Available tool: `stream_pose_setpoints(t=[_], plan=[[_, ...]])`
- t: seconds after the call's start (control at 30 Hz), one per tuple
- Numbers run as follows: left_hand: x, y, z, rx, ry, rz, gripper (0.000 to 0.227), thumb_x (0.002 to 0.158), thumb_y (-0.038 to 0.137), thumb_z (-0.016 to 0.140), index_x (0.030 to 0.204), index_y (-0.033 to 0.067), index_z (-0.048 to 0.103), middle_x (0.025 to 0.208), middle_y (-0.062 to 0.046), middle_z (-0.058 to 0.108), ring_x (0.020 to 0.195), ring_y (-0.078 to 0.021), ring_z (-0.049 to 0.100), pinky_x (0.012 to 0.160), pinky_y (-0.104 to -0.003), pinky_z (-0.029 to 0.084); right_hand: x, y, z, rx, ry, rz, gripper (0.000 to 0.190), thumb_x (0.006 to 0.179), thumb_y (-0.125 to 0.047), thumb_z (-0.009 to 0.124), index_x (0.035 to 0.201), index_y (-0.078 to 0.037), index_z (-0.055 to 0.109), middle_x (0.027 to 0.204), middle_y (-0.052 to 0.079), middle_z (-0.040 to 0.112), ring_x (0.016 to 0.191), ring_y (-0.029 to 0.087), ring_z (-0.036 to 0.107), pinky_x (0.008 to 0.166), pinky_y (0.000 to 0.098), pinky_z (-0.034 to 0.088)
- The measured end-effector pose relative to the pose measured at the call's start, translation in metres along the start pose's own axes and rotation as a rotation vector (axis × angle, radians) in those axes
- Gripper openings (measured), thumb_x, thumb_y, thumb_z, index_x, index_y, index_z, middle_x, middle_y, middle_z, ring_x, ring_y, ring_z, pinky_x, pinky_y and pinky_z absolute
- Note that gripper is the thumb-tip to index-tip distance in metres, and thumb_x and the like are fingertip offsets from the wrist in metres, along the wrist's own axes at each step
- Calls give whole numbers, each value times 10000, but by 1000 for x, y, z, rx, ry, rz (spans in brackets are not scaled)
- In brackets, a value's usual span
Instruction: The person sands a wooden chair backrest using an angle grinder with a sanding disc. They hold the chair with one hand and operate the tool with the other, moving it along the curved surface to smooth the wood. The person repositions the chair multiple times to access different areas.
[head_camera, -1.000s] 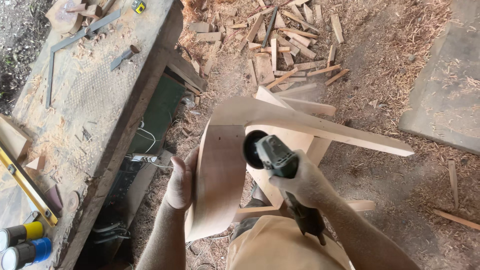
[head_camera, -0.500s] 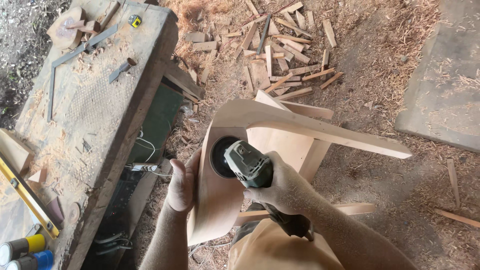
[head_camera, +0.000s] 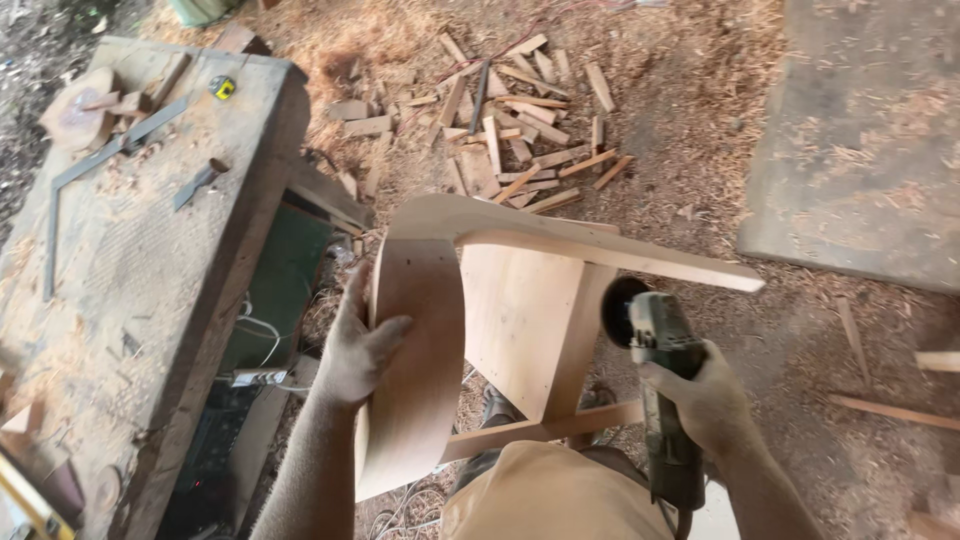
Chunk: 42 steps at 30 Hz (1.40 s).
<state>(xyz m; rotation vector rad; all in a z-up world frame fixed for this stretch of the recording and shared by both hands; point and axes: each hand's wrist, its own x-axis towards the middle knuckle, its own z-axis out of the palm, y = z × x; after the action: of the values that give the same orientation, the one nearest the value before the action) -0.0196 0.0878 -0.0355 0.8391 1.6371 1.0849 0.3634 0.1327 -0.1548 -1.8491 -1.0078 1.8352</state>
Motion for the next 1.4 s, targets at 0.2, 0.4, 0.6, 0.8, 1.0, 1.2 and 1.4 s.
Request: stream_pose_setpoints(t=[0.2,0.4,0.6,0.8,1.0,1.2,1.4], plan=[[43,27,41,63,57,114,807,838,3,591,1562,33,237,1299,-210,613,1108,-261,671,945,-405,580,-13,64,-53,236,195,10,427,832,-189,761,1156,14,573,849,131,667,680,224,651,615,387,569],[64,47,76,290,50,188,722,849,48,597,1520,-5,338,1279,-210,630,1120,-267,671,972,-400,576,-27,114,-77,249,315,72,392,892,-222,753,1124,65,622,865,151,661,714,236,638,670,373,571],[34,48,89,305,44,144,795,815,59,575,1550,11,274,1291,-204,608,1153,-274,648,991,-410,559,-9,109,-60,396,257,66,411,835,-182,728,1163,18,581,904,147,702,764,257,709,730,403,615],[6,34,73,348,63,114,830,853,56,585,1588,17,201,1409,-207,562,1265,-278,606,1044,-410,517,32,50,-16,380,-6,-106,501,762,-180,749,1208,-29,578,918,151,708,788,265,720,752,463,639],[-28,13,45,255,92,19,891,866,52,591,1614,39,108,1452,-231,535,1322,-277,572,1090,-431,485,60,-9,47,254,-203,-328,547,752,-221,803,1196,-33,545,958,118,699,846,241,718,789,420,652],[-50,-3,30,143,102,39,923,840,29,600,1629,61,122,1491,-236,503,1344,-279,550,1106,-448,473,70,-39,97,193,-375,-513,528,761,-185,811,1182,-41,527,945,94,680,844,186,690,763,367,619],[-52,-3,23,140,115,31,933,847,53,633,1633,87,131,1494,-217,507,1345,-272,548,1110,-447,472,71,-55,122,109,-445,-479,497,767,-174,825,1126,-23,516,924,79,684,815,172,701,736,352,634]])
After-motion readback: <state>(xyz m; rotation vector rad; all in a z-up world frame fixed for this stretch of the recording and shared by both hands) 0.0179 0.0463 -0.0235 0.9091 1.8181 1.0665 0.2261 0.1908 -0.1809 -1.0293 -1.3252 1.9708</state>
